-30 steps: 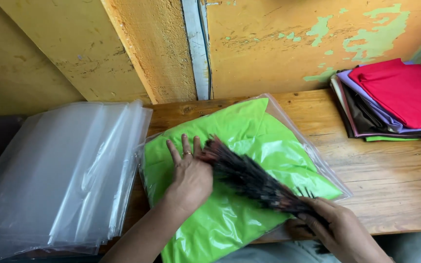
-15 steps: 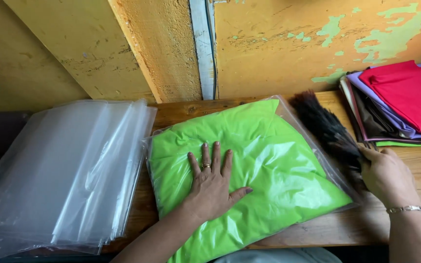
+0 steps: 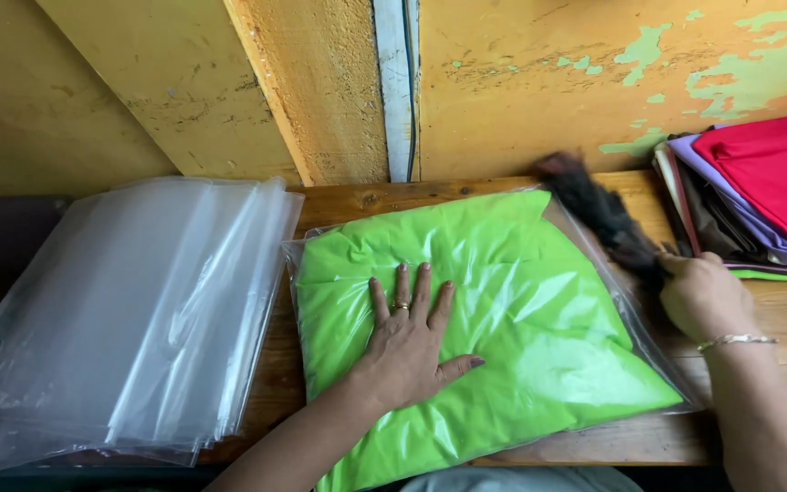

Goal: Sealing a neon green garment inside a plastic bag and then thoroughly brushing the bag with a feather duster before placing it in a laundry basket.

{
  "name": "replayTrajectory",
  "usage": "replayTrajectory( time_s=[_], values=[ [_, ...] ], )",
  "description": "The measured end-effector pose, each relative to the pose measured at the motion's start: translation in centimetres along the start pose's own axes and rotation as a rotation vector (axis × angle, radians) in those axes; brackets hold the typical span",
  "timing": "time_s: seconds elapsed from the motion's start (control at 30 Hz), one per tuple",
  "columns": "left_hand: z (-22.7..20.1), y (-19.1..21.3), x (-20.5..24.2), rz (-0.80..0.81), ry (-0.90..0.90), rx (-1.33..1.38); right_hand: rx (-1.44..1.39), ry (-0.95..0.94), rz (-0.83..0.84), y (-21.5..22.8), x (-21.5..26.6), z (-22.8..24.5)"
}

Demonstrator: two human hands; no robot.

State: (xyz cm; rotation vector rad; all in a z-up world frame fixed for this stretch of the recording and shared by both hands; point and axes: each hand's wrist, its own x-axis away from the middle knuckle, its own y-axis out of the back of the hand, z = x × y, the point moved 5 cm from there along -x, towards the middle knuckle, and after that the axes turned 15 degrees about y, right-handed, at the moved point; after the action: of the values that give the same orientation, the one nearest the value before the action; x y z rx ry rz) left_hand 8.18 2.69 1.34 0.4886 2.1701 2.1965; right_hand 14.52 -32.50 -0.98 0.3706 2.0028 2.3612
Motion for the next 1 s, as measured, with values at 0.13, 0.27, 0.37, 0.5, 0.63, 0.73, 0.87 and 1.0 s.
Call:
replayTrajectory(
  time_s=[0.13,0.27,0.37,0.5,0.63,0.73,0.87,1.0],
  values=[
    [0.2,-2.5,-1.2,0.034,0.015,-0.017,-0.04,0.033,-0.117,1.6,1.8,0.2],
    [-0.5,-1.7,-1.5,-0.569,-0.071,-0.006,-0.035,0.379,-0.215,2.1,8.2,8.6],
    [-0.7,-0.2,-1.1,-0.258,-0.132,0.196,-0.051,0.575,-0.076,-0.5,11.1,12.7],
    [0.1,0.2,-1.3,-0.118,-0.087,0.216,0.106,0.359,0.045,-1.8,7.7,10.3],
    [2.1,0.5,0.1,0.053,-0.056,0.277,0.087,0.081,0.012,1.1,7.2,6.4],
    [2.6,1.1,2.1,-0.804,0.015,-0.135,0.037,0.022,-0.081,2.7,8.9,6.8],
    [0.2,-1.6,2.7,-0.434,0.078,0.096,0.07,0.373,-0.135,0.4,13.1,12.2],
    [-2.4,-2.2,4.5,-0.606,-0.156,0.283,0.107,0.927,0.073,-3.4,16.4,18.1]
  ],
)
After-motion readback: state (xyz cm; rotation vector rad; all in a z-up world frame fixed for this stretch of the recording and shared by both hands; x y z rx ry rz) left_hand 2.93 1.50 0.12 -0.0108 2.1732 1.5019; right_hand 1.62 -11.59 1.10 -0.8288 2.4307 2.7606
